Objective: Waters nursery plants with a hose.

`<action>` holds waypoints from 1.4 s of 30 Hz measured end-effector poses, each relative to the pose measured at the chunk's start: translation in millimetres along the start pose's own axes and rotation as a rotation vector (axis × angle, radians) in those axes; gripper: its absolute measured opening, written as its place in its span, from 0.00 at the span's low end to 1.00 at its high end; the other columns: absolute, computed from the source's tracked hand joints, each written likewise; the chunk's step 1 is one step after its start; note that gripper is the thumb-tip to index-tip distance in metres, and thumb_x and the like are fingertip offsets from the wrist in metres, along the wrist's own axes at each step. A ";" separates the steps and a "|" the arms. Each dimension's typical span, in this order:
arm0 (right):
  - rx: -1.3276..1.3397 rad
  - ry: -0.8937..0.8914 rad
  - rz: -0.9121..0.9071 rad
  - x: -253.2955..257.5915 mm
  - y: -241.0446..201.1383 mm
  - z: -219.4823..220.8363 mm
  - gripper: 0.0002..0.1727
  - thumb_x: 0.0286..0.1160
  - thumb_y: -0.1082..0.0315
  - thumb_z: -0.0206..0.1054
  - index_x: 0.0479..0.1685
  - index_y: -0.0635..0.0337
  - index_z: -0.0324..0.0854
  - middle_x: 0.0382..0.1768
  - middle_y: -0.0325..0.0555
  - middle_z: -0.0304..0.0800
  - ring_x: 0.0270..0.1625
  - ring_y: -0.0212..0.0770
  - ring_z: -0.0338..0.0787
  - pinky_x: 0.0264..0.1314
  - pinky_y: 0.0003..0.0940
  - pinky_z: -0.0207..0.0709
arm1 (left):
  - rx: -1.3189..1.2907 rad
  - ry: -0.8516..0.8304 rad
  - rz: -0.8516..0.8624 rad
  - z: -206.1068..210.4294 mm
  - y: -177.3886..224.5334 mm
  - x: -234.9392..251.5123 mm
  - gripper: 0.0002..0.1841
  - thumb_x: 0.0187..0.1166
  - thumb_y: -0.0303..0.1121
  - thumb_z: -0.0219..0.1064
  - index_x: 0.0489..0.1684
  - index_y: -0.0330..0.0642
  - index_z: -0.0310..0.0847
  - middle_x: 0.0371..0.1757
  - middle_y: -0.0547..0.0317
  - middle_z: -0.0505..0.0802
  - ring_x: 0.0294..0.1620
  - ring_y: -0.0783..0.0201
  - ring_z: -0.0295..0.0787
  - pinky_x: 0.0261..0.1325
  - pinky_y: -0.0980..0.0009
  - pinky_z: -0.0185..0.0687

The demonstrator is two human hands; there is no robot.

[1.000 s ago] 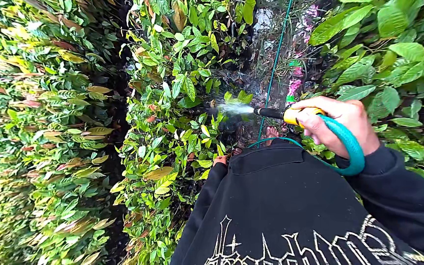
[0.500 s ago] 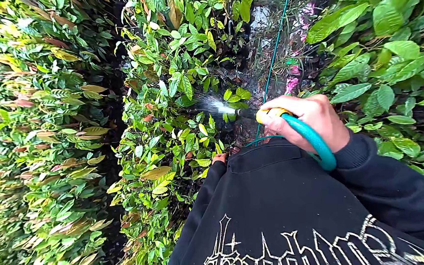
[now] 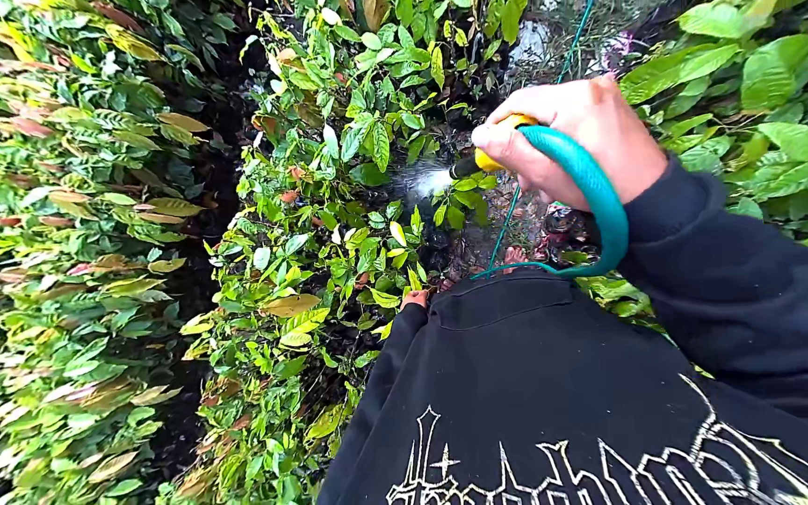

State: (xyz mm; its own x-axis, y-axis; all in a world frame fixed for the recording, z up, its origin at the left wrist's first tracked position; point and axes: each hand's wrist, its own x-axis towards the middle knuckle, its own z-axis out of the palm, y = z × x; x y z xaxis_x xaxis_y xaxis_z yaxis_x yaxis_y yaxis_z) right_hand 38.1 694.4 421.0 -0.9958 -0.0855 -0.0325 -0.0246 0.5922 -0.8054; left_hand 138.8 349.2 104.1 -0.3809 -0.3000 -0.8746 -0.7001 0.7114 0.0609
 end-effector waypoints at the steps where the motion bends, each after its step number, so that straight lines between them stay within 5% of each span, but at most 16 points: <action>1: -0.020 -0.024 0.018 5.4 -5.4 0.7 0.25 0.83 0.39 0.57 0.48 0.47 0.90 0.24 0.33 0.88 0.20 0.30 0.86 0.23 0.36 0.82 | -0.010 -0.002 0.007 -2.3 -2.0 0.4 0.21 0.91 0.44 0.60 0.70 0.39 0.84 0.74 0.41 0.87 0.80 0.49 0.79 0.84 0.48 0.67; 25: -0.214 0.113 0.050 18.3 -63.5 55.5 0.30 0.83 0.36 0.55 0.56 0.50 0.88 0.30 0.43 0.90 0.22 0.38 0.86 0.27 0.46 0.82 | -0.048 -0.036 0.181 -62.7 -44.2 25.5 0.22 0.90 0.46 0.58 0.72 0.43 0.83 0.73 0.44 0.88 0.79 0.48 0.80 0.83 0.46 0.70; 33: -0.106 0.125 0.164 9.1 -78.1 55.0 0.25 0.83 0.38 0.59 0.55 0.49 0.87 0.23 0.35 0.86 0.14 0.29 0.80 0.15 0.32 0.77 | -0.068 -0.056 0.225 -76.4 -66.7 40.9 0.21 0.91 0.44 0.58 0.71 0.41 0.83 0.73 0.42 0.88 0.79 0.47 0.81 0.83 0.44 0.69; 42: -0.082 0.164 0.209 6.0 -71.8 55.9 0.26 0.85 0.39 0.57 0.55 0.51 0.85 0.21 0.35 0.84 0.12 0.29 0.79 0.14 0.31 0.76 | -0.063 -0.068 0.198 -82.9 -93.2 44.4 0.21 0.90 0.44 0.59 0.71 0.40 0.83 0.72 0.41 0.88 0.78 0.47 0.82 0.83 0.45 0.70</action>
State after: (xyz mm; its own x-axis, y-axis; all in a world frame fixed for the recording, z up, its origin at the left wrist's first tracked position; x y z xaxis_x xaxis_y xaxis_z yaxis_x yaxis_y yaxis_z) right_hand 38.8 606.6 445.6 -0.9809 0.1717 -0.0913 0.1821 0.6468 -0.7406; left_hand 137.0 216.9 99.5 -0.4743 -0.1131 -0.8731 -0.6529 0.7105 0.2626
